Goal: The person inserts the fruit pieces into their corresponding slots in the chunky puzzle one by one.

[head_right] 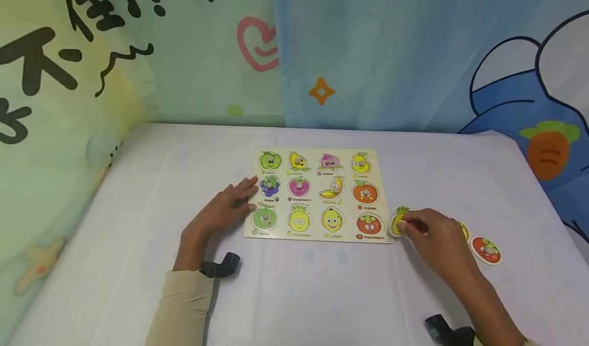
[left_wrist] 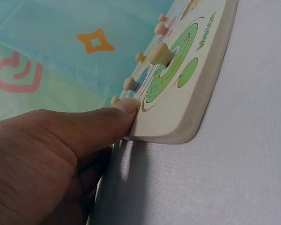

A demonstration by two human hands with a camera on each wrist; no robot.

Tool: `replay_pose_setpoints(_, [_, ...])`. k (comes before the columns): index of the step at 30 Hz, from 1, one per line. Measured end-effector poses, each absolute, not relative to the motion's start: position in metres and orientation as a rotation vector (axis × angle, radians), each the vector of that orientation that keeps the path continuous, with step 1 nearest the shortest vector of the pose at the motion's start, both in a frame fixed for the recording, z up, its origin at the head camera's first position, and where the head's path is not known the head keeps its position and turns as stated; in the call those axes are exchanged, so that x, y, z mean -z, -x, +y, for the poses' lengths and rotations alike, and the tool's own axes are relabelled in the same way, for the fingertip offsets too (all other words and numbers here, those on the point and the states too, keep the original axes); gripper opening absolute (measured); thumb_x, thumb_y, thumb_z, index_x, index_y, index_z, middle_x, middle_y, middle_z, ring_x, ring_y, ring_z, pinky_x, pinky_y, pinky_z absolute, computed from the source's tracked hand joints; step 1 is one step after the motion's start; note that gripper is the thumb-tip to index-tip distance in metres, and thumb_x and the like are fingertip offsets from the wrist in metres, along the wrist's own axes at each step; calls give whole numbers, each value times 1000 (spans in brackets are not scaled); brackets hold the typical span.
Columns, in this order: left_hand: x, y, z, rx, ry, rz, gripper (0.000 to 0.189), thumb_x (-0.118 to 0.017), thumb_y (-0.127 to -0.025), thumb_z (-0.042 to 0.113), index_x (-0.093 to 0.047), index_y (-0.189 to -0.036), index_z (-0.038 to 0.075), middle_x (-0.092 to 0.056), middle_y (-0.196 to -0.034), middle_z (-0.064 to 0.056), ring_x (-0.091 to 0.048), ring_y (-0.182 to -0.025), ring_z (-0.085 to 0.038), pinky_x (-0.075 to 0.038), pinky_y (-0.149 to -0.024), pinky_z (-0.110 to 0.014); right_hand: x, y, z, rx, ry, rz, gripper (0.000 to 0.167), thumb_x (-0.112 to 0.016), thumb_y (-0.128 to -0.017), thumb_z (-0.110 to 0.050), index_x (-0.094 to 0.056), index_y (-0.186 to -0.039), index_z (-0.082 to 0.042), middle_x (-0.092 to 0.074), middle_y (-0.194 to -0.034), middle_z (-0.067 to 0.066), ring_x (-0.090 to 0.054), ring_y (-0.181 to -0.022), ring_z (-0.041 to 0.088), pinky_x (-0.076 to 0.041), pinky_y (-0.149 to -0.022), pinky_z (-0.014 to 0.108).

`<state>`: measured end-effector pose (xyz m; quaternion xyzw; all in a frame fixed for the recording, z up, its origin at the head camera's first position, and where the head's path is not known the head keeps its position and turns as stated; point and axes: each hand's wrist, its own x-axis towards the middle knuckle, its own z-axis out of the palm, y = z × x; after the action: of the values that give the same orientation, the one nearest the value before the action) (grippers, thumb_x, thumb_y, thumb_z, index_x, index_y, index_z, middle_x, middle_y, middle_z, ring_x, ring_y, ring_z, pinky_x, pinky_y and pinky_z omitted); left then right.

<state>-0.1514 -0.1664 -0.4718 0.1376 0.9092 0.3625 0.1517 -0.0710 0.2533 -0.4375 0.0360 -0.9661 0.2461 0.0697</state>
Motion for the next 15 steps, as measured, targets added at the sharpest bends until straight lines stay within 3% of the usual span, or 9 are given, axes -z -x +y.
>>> replay_pose_setpoints(2, [472, 151, -167, -1038, -400, 2610, 53, -63, -95, 24, -47, -145, 15, -28, -155, 14, -17, -145, -10, -10, -119, -39, 436, 72, 249, -771, -156, -2861, 19, -78, -82, -8, -72, -98, 0, -70, -95, 17, -68, -82, 33, -41, -62, 2])
replay_pose_setpoints(5, [471, 151, -167, -1038, -407, 2612, 53, -62, -96, 24, -47, -145, 15, -28, -155, 13, -17, -145, -10, -10, -119, -39, 434, 73, 241, -836, -181, -2825, 17, -78, -82, -8, -73, -97, -2, -72, -94, 16, -69, -81, 30, -40, -64, -2])
replay_pose_setpoints(12, [474, 152, -167, -1043, -407, 2615, 54, -64, -95, 24, -47, -145, 15, -29, -155, 13, -18, -145, -10, -10, -119, -39, 434, 78, 227, -1060, -123, -2874, 17, -79, -84, -20, -76, -96, -9, -73, -94, 8, -65, -77, 3, -51, -61, 11])
replay_pose_setpoints(15, [473, 151, -167, -1045, -409, 2614, 54, -64, -95, 24, -47, -145, 15, -29, -155, 14, -18, -145, -10, -10, -119, -39, 436, 81, 218, -1228, -98, -2904, 22, -78, -85, -26, -76, -97, -8, -73, -94, 7, -66, -78, 3, -53, -61, 17])
